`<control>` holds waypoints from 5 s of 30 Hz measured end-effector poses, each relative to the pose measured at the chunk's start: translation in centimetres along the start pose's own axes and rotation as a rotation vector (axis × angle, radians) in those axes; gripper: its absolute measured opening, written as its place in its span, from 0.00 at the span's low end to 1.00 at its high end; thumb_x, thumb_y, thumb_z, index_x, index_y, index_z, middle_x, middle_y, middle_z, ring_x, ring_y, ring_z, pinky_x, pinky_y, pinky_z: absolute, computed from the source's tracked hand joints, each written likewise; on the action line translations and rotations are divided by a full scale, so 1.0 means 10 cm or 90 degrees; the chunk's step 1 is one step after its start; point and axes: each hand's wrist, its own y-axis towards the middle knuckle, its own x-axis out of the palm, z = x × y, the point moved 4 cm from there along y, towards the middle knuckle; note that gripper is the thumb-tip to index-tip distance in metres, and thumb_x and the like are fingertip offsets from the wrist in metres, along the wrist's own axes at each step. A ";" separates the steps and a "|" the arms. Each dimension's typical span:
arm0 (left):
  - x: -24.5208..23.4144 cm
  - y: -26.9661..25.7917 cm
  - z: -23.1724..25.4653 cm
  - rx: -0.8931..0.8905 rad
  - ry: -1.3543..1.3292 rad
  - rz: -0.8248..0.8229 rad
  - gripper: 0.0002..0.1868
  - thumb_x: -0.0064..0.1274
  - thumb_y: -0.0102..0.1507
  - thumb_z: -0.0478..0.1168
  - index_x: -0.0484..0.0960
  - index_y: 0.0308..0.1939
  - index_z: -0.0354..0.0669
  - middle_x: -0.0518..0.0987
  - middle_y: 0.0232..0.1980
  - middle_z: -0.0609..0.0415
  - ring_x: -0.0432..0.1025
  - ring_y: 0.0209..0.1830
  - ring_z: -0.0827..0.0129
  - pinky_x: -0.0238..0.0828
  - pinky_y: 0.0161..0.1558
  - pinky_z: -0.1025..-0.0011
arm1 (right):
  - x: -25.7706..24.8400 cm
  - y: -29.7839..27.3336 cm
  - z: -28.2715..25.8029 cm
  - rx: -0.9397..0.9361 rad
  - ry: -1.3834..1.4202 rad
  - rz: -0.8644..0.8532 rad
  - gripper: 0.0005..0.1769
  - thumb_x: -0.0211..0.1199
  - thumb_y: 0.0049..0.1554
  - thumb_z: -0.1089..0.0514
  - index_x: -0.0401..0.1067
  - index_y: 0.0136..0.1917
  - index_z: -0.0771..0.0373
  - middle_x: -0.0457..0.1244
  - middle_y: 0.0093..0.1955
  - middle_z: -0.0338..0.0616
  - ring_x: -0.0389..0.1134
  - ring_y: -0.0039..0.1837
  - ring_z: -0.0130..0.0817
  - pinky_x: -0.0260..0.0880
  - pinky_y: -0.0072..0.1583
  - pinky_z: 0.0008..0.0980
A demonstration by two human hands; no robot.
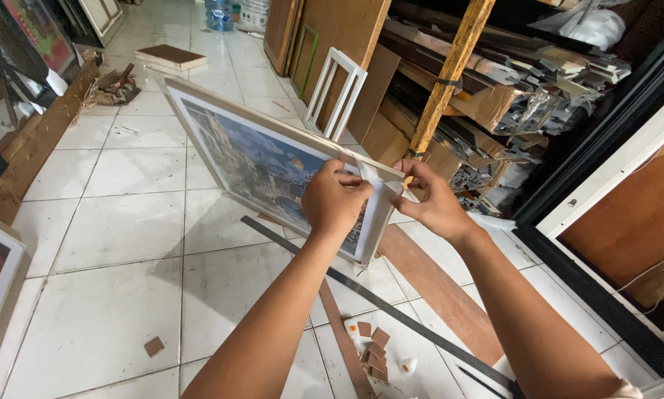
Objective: The person applies adhesive and places small wooden spacers into the corners of a frame backboard while sitting on the floor, then flips the framed artwork over.
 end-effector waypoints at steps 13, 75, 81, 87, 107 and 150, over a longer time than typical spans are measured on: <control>0.15 -0.02 -0.07 0.008 -0.049 0.027 0.36 0.63 0.49 0.46 0.79 0.62 0.40 0.88 0.39 0.62 0.82 0.42 0.65 0.74 0.52 0.63 | 0.05 -0.04 0.09 0.013 0.084 0.078 0.30 0.71 0.50 0.70 0.70 0.66 0.65 0.64 0.49 0.41 0.65 0.56 0.31 0.70 0.61 0.32; -0.99 -1.91 -2.16 -0.365 -0.067 0.069 0.19 0.62 0.50 0.46 0.79 0.36 0.34 0.72 0.33 0.51 0.66 0.39 0.65 0.59 0.40 0.63 | 1.91 -2.49 -0.75 -0.092 -0.221 0.196 0.20 0.78 0.46 0.61 0.77 0.50 0.47 0.65 0.56 0.34 0.65 0.56 0.40 0.57 0.53 0.41; -0.91 -1.99 -2.09 -0.402 -0.090 0.082 0.21 0.62 0.52 0.45 0.80 0.42 0.33 0.73 0.39 0.49 0.65 0.44 0.65 0.59 0.44 0.61 | 1.88 -2.57 -0.64 -0.102 -0.218 0.221 0.18 0.75 0.48 0.63 0.79 0.50 0.43 0.64 0.55 0.33 0.64 0.56 0.40 0.58 0.51 0.38; -0.88 -2.00 -1.97 -0.400 -0.086 0.087 0.22 0.61 0.51 0.43 0.79 0.45 0.33 0.71 0.42 0.48 0.64 0.47 0.63 0.56 0.46 0.60 | 1.91 -2.77 -0.41 0.152 -0.007 0.326 0.17 0.68 0.54 0.71 0.73 0.53 0.53 0.65 0.44 0.39 0.70 0.48 0.41 0.72 0.51 0.38; -0.80 -1.97 -2.28 -0.440 -0.078 0.099 0.25 0.63 0.51 0.47 0.80 0.47 0.34 0.72 0.41 0.49 0.67 0.45 0.63 0.58 0.41 0.62 | 2.27 -2.96 -0.38 0.604 0.739 0.010 0.10 0.64 0.61 0.50 0.69 0.48 0.56 0.62 0.43 0.36 0.65 0.50 0.33 0.64 0.53 0.39; -1.14 -1.22 -0.78 -0.140 -0.365 -0.036 0.33 0.43 0.68 0.65 0.72 0.62 0.40 0.72 0.54 0.49 0.66 0.50 0.65 0.56 0.46 0.68 | 1.40 -0.73 -0.38 -0.122 -0.159 0.114 0.11 0.67 0.48 0.67 0.77 0.44 0.56 0.71 0.38 0.44 0.75 0.47 0.51 0.73 0.49 0.47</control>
